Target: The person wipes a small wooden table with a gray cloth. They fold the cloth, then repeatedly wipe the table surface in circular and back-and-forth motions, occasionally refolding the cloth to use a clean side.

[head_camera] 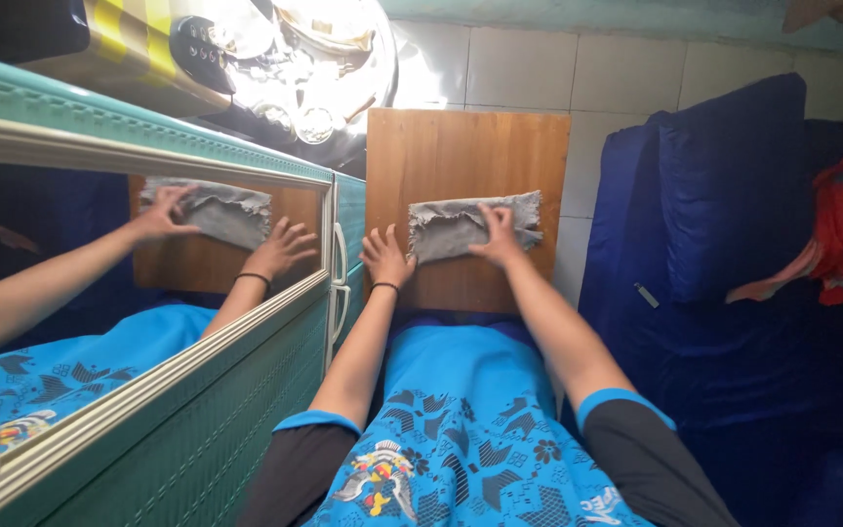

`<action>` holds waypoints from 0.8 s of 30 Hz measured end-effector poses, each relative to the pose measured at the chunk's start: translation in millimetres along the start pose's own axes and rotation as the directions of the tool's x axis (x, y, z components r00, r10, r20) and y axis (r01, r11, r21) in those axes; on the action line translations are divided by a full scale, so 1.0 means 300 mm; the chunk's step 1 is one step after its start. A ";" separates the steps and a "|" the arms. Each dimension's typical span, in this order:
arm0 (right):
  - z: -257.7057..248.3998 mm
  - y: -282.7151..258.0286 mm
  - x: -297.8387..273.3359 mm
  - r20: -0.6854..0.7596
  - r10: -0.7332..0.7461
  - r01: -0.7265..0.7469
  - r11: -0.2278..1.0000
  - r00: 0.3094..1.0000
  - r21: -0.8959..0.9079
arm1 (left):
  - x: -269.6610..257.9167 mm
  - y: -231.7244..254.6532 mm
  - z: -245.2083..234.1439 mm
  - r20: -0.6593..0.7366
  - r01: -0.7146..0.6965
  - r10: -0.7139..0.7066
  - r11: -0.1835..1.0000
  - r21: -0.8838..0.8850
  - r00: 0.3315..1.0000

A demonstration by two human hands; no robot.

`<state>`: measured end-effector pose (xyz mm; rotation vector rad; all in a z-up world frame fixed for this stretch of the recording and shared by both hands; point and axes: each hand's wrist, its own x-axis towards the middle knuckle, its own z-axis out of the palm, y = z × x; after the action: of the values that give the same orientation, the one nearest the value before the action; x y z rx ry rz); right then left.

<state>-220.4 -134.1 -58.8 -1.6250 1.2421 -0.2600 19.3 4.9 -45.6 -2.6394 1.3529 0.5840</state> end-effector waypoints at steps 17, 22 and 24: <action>-0.021 0.082 -0.055 -0.109 -0.025 -0.006 0.961 0.994 -0.276 | -0.094 0.036 -0.064 0.154 -0.033 0.005 0.983 0.179 0.988; -0.086 0.027 0.106 -0.458 0.141 -0.175 0.984 0.878 -0.033 | -0.093 0.058 -0.089 0.156 -0.034 0.004 0.980 0.195 0.988; -0.034 0.025 0.110 -0.540 0.125 -0.207 0.974 0.832 -0.093 | -0.089 0.045 -0.067 0.187 -0.020 -0.012 0.985 0.173 0.982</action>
<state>-217.1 -166.3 -73.0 -1.6089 1.8564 -0.5475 0.2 11.6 -15.8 -2.3782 1.2911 0.6634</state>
